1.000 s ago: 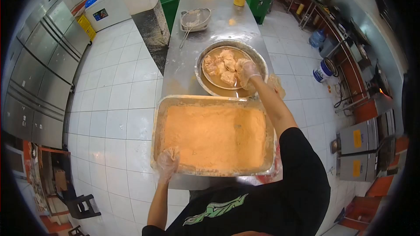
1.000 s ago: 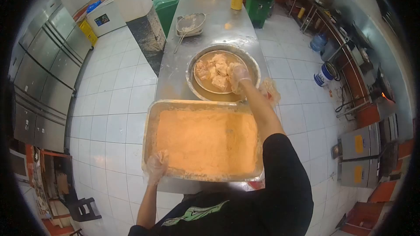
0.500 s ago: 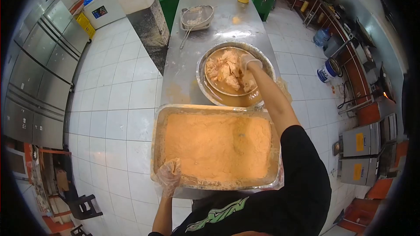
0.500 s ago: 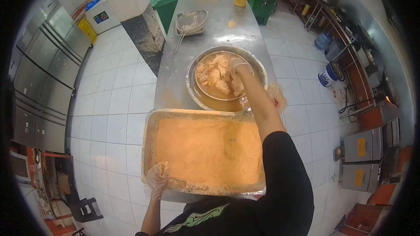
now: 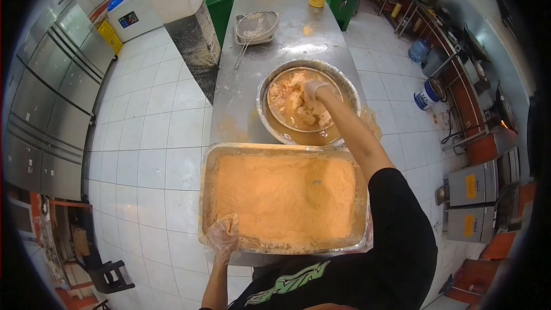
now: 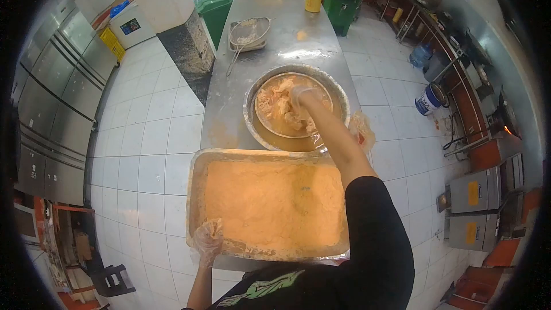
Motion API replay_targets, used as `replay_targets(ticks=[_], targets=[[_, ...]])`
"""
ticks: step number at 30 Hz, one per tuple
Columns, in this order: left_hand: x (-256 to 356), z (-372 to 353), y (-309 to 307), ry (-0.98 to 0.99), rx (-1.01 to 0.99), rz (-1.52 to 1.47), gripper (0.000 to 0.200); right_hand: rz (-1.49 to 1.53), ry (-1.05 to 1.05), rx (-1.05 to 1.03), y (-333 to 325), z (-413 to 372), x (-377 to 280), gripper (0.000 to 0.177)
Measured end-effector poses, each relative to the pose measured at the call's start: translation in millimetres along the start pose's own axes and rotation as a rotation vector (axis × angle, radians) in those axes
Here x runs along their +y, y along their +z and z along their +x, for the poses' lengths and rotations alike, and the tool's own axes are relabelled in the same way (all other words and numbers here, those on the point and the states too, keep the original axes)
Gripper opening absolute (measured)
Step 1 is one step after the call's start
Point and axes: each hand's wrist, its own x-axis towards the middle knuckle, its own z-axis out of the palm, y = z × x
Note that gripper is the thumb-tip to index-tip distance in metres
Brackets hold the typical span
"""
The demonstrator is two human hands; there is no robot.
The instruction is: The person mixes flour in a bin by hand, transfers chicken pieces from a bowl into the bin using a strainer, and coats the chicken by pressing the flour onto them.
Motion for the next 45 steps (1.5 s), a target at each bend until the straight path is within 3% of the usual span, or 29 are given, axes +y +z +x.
replay_targets(ticks=[1,2,4,6,10,13,16,19,22,26,28,31,34,37,40,42,44,45], targets=[[1,2,-1,-0.008,-0.013,-0.003,0.011,-0.016,-0.015,-0.037,-15,-11,-11,0.020],[0,3,0,0.000,-0.005,0.013,0.011,0.039,0.011,0.092,-2,-3,-19,0.019],[0,0,4,0.004,0.010,0.040,0.011,0.142,0.059,0.343,50,27,-23,0.018],[0,-6,-1,-0.037,-0.026,0.088,0.012,0.159,0.016,0.362,99,47,-16,0.017],[7,7,-3,-0.095,-0.062,-0.003,0.014,0.156,-0.162,0.232,96,59,-6,0.015],[-10,-6,7,-0.029,-0.001,0.119,0.014,0.166,-0.034,-0.017,-16,1,-36,0.014],[-8,-1,4,-0.044,-0.035,0.046,0.016,0.047,0.019,0.248,-1,68,-13,0.013],[-8,-4,-2,-0.118,-0.133,0.020,0.026,0.021,0.064,0.494,61,147,16,0.016],[-23,-17,7,-0.111,-0.108,0.051,0.026,0.229,0.092,0.607,91,137,15,0.014],[-38,-29,24,-0.137,-0.056,0.068,0.024,0.005,-0.085,0.256,69,118,34,0.014],[0,3,-2,-0.145,-0.138,0.008,0.023,0.000,-0.042,0.166,6,54,-13,0.017],[-1,3,-1,-0.072,-0.072,0.020,0.018,-0.255,-0.289,0.287,7,36,-54,0.019],[6,5,-5,-0.014,-0.041,0.045,0.017,-0.077,-0.340,0.428,47,37,-72,0.018],[10,9,-8,-0.076,-0.115,0.067,0.018,0.114,-0.152,0.364,68,45,-66,0.018],[11,10,-6,-0.061,-0.071,0.054,0.007,0.109,-0.162,0.232,46,33,-61,0.017],[7,5,-2,-0.019,-0.026,-0.023,0.008,-0.138,-0.313,0.001,18,24,-58,0.018],[2,6,-3,-0.002,-0.010,-0.046,0.008,-0.216,-0.390,0.049,18,39,-60,0.019],[2,6,-3,-0.010,-0.021,-0.038,0.008,-0.175,-0.390,0.205,38,57,-62,0.020]])
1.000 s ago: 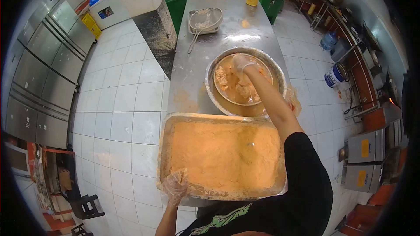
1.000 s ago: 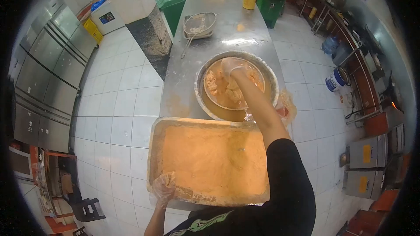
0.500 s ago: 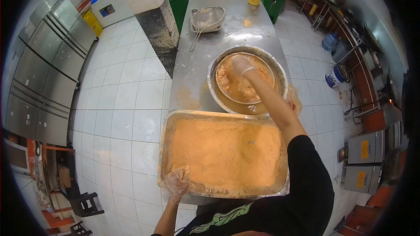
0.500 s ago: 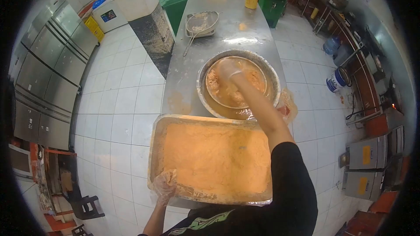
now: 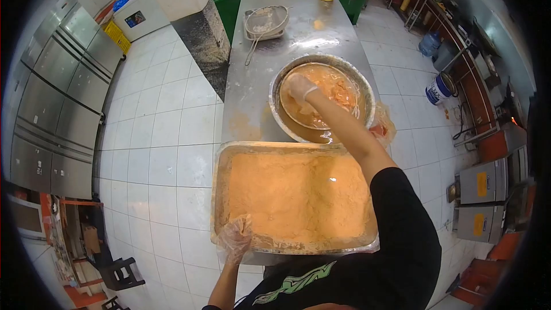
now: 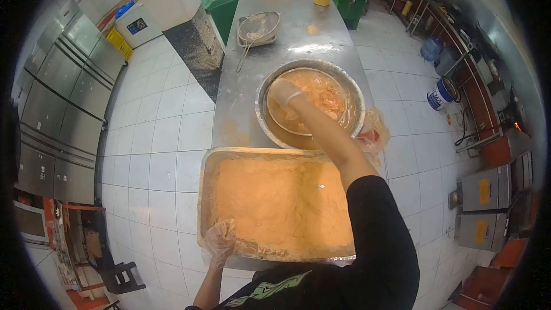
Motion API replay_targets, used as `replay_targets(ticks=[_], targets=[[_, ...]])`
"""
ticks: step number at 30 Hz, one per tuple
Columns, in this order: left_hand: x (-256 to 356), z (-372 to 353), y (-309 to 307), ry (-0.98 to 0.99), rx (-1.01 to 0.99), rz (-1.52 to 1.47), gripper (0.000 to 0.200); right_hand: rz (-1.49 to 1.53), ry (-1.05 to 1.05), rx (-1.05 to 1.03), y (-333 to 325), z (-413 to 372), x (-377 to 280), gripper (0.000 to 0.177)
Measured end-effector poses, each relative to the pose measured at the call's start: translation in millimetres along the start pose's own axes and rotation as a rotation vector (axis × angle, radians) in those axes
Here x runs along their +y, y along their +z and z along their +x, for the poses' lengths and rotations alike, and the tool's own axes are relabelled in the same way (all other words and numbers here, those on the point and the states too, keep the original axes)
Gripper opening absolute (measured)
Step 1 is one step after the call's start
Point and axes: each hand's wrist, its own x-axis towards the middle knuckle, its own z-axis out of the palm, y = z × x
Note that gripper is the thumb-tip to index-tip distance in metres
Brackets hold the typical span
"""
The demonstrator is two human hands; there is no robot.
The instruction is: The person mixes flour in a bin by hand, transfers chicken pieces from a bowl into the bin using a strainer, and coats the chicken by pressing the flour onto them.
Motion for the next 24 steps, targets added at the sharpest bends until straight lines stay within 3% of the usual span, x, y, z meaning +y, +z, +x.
replay_targets(ticks=[1,4,8,10,13,16,19,22,24], targets=[[1,-1,0,-0.009,-0.012,0.005,0.008,0.008,0.018,0.156,7,3,-2,0.021],[1,0,1,-0.028,-0.054,0.048,0.007,0.069,-0.032,0.106,11,-6,-6,0.021],[2,0,-2,-0.088,-0.099,0.056,0.019,0.165,-0.033,-0.132,5,-7,35,0.017],[-1,-1,2,-0.060,-0.058,0.067,0.019,0.093,0.083,-0.350,-51,-54,17,0.017],[0,0,2,-0.017,-0.023,0.025,0.018,0.092,0.142,-0.255,10,-89,13,0.019],[-3,0,6,-0.022,-0.022,0.001,0.014,0.109,0.081,-0.111,28,-113,0,0.019],[-5,-2,6,0.075,0.011,0.055,0.013,0.439,0.214,-0.231,12,-109,12,0.018],[3,0,2,-0.082,-0.048,0.051,0.013,0.268,0.223,-0.276,-16,-99,28,0.018],[2,1,2,-0.085,-0.066,0.062,0.012,0.150,0.274,-0.252,10,-107,53,0.019]])
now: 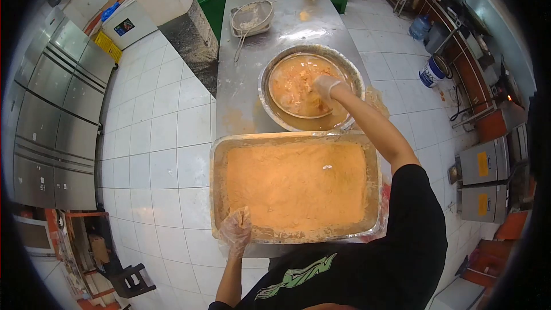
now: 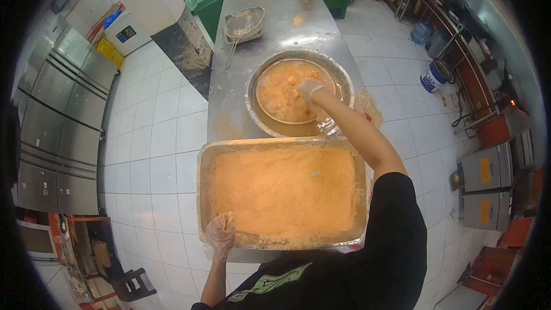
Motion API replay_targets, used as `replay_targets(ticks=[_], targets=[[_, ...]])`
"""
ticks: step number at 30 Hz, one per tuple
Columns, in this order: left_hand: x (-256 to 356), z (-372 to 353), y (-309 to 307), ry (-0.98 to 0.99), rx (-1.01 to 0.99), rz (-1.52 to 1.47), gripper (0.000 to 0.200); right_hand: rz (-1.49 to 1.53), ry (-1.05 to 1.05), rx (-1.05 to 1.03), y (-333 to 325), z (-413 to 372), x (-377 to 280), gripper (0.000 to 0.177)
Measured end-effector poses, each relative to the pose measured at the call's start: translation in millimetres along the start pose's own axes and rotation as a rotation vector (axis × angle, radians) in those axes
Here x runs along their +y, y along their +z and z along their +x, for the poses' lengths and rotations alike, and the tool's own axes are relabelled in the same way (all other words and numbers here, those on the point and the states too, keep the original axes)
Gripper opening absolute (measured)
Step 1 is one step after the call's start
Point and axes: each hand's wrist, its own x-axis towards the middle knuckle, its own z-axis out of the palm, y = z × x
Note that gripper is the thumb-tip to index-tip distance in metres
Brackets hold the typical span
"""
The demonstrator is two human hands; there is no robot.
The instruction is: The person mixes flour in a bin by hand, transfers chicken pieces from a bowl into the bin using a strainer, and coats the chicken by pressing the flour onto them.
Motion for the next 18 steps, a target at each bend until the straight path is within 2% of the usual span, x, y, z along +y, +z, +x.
replay_targets(ticks=[4,7,10,13,16,18], targets=[[-2,-1,1,0.054,0.020,0.012,0.011,-0.145,-0.030,0.085,34,-18,8,0.021],[4,1,-2,0.035,0.000,-0.052,0.010,0.173,0.007,-0.001,16,-17,21,0.020],[4,0,-4,0.037,-0.021,0.041,0.009,0.095,0.042,0.225,-26,-16,0,0.020],[4,1,-5,0.003,-0.070,0.047,0.008,0.120,0.099,0.419,-22,22,-9,0.020],[-1,0,3,0.009,0.007,-0.008,0.009,-0.034,-0.093,0.549,17,67,-7,0.020],[2,1,0,-0.024,-0.008,0.014,0.010,0.072,-0.070,0.435,17,78,-3,0.019]])
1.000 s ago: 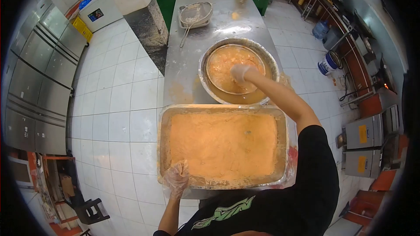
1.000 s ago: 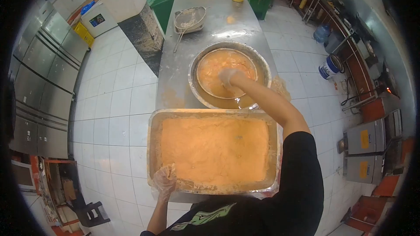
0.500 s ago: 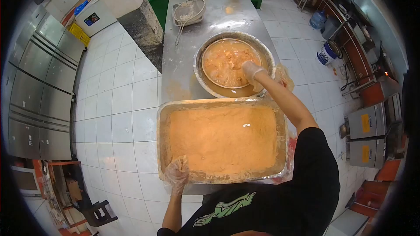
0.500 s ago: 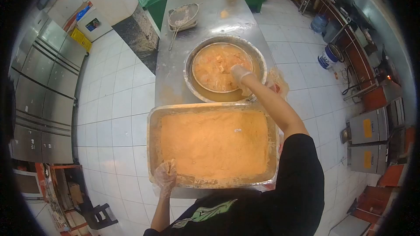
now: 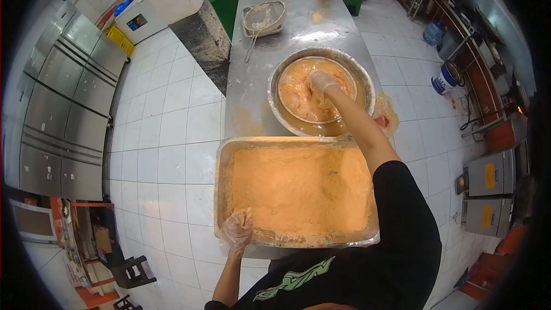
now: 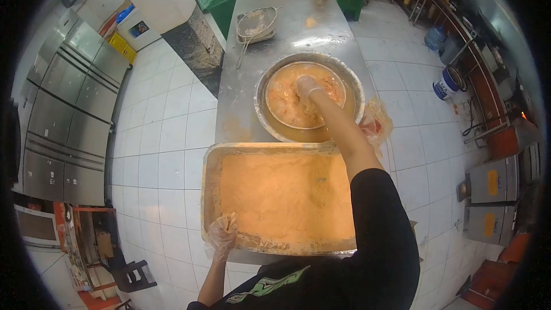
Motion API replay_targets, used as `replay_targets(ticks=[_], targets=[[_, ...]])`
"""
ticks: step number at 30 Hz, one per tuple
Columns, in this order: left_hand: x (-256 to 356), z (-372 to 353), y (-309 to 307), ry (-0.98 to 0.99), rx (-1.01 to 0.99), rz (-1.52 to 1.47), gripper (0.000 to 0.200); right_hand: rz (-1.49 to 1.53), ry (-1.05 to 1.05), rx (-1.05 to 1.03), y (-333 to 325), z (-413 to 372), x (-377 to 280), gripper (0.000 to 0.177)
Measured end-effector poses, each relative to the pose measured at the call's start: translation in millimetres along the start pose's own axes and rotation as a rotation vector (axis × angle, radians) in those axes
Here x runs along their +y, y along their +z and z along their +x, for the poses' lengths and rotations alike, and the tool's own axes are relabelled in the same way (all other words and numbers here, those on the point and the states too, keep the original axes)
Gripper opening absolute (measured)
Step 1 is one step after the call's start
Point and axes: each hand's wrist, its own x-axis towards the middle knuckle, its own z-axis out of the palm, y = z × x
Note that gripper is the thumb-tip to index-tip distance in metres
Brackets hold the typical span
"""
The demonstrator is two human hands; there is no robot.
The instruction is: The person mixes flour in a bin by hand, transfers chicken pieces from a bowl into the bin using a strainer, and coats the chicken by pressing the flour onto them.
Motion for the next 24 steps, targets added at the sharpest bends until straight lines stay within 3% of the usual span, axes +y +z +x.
replay_targets(ticks=[1,4,7,10,13,16,19,21,23,24], targets=[[2,0,0,-0.016,-0.009,0.005,0.010,0.044,0.027,-0.058,-11,0,-4,0.018],[-5,-3,1,-0.033,-0.047,0.015,0.012,0.038,0.210,-0.521,-80,3,-30,0.025],[2,0,0,0.005,0.022,0.020,0.008,0.001,0.151,0.052,-4,-12,-20,0.017],[-2,-1,4,0.045,0.054,-0.049,0.010,-0.058,0.102,0.120,21,-39,-18,0.015],[6,1,-3,0.060,0.030,-0.067,0.013,-0.027,0.153,-0.140,-41,-56,-15,0.014],[11,11,-6,0.057,0.045,-0.082,0.016,-0.006,0.303,-0.013,-63,-71,28,0.022],[41,65,-25,-0.105,-0.134,0.035,0.019,-0.023,0.408,0.036,-33,-79,79,0.020],[52,120,-16,0.062,-0.073,-0.128,0.023,0.038,0.514,0.048,-41,-82,78,0.021],[107,183,-26,0.261,-0.195,0.065,0.026,0.061,0.565,0.068,-38,-84,77,0.021],[69,224,26,0.425,-0.075,0.141,0.028,0.051,0.564,0.087,-31,-82,79,0.020]])
